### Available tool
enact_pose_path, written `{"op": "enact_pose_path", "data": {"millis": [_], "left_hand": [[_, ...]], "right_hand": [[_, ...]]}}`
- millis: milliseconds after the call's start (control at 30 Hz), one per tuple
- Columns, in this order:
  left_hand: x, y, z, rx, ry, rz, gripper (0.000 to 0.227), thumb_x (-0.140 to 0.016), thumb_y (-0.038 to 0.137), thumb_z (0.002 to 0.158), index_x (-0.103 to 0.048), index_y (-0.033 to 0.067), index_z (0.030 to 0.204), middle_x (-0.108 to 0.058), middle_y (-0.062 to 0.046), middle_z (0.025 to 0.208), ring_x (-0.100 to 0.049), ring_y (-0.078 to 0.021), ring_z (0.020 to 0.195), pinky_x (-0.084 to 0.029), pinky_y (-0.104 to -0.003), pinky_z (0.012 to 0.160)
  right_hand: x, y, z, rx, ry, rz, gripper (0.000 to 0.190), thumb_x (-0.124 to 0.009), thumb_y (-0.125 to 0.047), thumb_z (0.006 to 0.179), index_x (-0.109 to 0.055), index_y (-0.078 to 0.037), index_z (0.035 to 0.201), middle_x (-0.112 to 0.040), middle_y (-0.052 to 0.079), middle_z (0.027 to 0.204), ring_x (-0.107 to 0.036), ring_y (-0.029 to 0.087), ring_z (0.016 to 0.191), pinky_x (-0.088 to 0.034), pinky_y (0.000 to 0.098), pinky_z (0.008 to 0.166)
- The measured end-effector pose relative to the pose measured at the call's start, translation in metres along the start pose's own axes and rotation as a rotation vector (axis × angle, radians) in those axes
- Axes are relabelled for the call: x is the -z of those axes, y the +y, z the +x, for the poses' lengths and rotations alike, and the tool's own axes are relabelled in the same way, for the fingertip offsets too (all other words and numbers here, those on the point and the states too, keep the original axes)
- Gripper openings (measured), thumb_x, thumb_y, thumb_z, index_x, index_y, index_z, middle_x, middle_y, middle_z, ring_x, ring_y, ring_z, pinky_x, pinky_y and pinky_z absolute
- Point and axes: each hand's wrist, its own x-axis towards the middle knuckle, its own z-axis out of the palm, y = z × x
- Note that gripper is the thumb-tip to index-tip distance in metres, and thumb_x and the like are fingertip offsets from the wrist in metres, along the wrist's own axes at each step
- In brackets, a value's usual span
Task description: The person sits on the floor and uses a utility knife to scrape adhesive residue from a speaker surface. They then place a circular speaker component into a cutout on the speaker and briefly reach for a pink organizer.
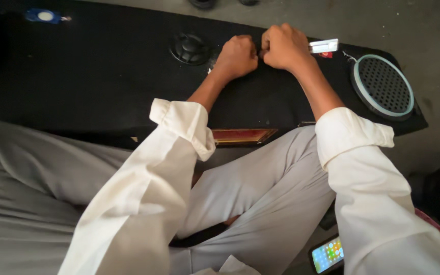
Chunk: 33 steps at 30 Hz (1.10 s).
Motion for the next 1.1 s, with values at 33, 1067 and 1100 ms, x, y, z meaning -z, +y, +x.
{"op": "enact_pose_path", "data": {"millis": [33,1067,1100], "left_hand": [[0.002,0.001,0.002,0.021,-0.012,-0.011,0.01,-0.073,0.014,0.073,-0.072,0.0038,0.075,-0.072,-0.018,0.089,-0.07,-0.0391,0.089,-0.056,-0.047,0.08],[0.008,0.003,0.005,0.112,-0.05,-0.059,0.018,-0.073,0.018,0.073,-0.075,0.0016,0.082,-0.074,-0.019,0.09,-0.071,-0.0382,0.089,-0.057,-0.046,0.081],[0.004,0.005,0.002,0.097,-0.05,-0.051,0.018,-0.073,0.018,0.074,-0.076,0.0022,0.081,-0.074,-0.019,0.091,-0.071,-0.0384,0.089,-0.057,-0.046,0.081]], "right_hand": [[0.001,0.0,0.003,0.034,0.014,-0.035,0.011,-0.078,-0.009,0.071,-0.078,-0.011,0.082,-0.074,0.015,0.085,-0.072,0.037,0.085,-0.056,0.0486,0.077],[-0.003,-0.017,0.002,0.063,0.032,-0.191,0.015,-0.078,-0.015,0.071,-0.077,-0.009,0.084,-0.073,0.02,0.086,-0.071,0.04,0.086,-0.056,0.0495,0.074],[-0.003,-0.014,-0.005,0.065,0.049,-0.187,0.016,-0.078,-0.014,0.07,-0.077,-0.009,0.085,-0.073,0.02,0.086,-0.071,0.04,0.086,-0.056,0.0492,0.075]]}}
